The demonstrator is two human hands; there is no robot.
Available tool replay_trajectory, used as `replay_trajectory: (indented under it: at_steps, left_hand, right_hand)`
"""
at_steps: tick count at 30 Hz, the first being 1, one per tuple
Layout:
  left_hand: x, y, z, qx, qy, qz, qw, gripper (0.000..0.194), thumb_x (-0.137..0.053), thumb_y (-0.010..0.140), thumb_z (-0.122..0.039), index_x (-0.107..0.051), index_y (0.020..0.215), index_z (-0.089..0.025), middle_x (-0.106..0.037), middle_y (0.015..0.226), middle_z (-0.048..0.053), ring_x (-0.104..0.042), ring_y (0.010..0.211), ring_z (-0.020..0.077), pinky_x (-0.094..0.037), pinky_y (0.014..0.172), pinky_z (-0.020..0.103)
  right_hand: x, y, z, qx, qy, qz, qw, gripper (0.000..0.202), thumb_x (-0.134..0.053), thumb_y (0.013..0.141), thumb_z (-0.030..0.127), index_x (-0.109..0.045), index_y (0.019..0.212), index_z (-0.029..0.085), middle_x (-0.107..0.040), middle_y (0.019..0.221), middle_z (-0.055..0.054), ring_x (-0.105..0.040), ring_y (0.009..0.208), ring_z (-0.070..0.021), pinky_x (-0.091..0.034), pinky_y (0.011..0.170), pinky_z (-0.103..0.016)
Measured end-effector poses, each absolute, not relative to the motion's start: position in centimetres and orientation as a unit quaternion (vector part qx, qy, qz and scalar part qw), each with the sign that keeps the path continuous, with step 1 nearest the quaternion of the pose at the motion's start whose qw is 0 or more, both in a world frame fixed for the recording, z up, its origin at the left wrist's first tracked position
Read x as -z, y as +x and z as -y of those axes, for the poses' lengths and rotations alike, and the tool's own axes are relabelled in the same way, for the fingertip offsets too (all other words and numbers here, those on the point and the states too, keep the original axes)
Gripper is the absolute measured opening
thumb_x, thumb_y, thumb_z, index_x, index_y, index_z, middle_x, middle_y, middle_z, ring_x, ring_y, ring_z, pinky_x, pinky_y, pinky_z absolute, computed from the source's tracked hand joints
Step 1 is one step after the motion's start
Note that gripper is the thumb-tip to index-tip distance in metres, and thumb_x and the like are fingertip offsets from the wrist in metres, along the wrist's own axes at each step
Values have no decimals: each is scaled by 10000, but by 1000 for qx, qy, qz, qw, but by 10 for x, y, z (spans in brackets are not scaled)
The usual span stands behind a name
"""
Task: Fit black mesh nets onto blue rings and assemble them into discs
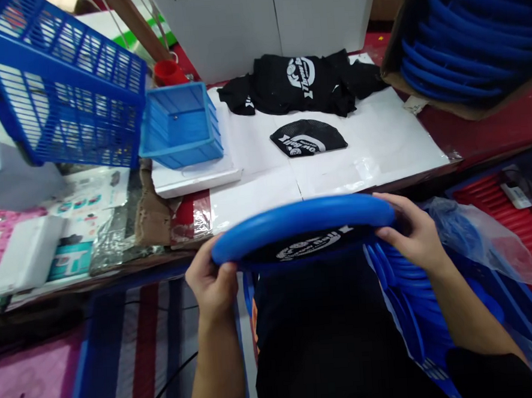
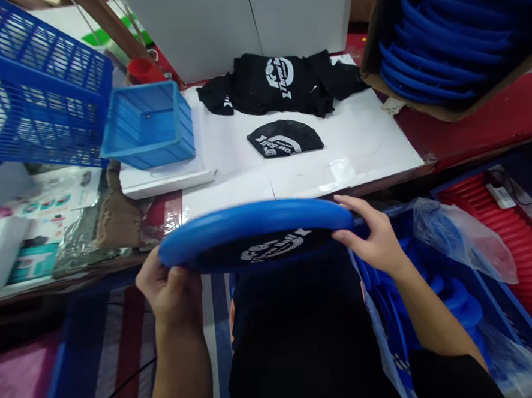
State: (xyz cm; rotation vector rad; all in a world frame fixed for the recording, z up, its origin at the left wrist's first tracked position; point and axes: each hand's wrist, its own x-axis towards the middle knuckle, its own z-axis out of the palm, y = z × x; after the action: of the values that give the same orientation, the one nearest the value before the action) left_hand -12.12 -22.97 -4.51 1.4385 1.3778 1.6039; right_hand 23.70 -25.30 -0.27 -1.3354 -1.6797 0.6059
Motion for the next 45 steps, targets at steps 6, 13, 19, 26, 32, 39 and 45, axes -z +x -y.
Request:
replay_trajectory:
  at_steps: [6, 13, 19, 26, 32, 39, 45]
  left_hand:
    - [59, -99, 207, -587, 435, -561, 389, 544, -763, 892, -602, -697, 1280, -227, -736, 1105, 46, -706, 985, 204, -576, 942, 319]
    - [56, -77, 192, -468, 521, -660, 272, 522, -669, 946, -559, -648, 1324, -199, -731, 1225, 102, -690, 1137, 284, -531, 1076, 440]
    - [54, -80, 200, -461, 540, -663, 239, 561, -660, 939, -570, -586, 1344, -189, -741, 1175, 111, -713, 1046, 287, -556, 987, 437]
    - [3, -97, 202, -306, 706, -448, 454, 555, -666, 930, -668, -648, 1220, -195, -780, 1096, 92, -740, 955, 266, -588, 870, 357]
    - [-7, -68, 210, -345, 824, -357, 273, 449, -632, 1009, -598, -739, 1196, -204, -811, 991, 75, -770, 832, 211, -602, 770, 279]
    - [-22, -58, 238, -352, 903, -236, 70, 366, -673, 1013, -472, -728, 1236, -187, -806, 917, 95, -755, 705, 210, -596, 638, 283]
    - [-14, -61, 239, -409, 865, -271, 102, 346, -726, 965, -454, -769, 1196, -200, -818, 913, 96, -772, 714, 225, -630, 661, 299]
  right_hand:
    - [36, 225, 236, -363, -628, 449, 522, 448, -697, 924, 648, -744, 1088, 235, -757, 901, -29, -697, 811, -228, -600, 744, -347]
    - [47, 205, 229, -312, -663, 416, 537, 440, -589, 994, 625, -719, 1095, 216, -745, 998, -53, -675, 953, -251, -562, 906, -390]
    - [73, 211, 237, -222, -663, 439, 564, 426, -537, 1009, 610, -682, 1017, 209, -677, 867, -37, -613, 818, -225, -526, 806, -378]
    - [94, 257, 248, -372, -540, 453, 604, 474, -774, 817, 637, -737, 1089, 251, -761, 905, -40, -720, 828, -263, -576, 777, -392]
    - [42, 274, 265, -295, -481, 643, 518, 424, -705, 961, 497, -731, 1325, 283, -797, 1189, -94, -756, 1058, -311, -600, 918, -446]
    - [-36, 233, 272, -144, -370, 849, 349, 528, -750, 969, 368, -640, 1477, 277, -799, 1202, -109, -760, 1069, -302, -600, 938, -472]
    - [-32, 206, 267, -82, -382, 837, 384, 405, -677, 1016, 347, -679, 1411, 258, -820, 1074, -100, -781, 933, -282, -604, 825, -449]
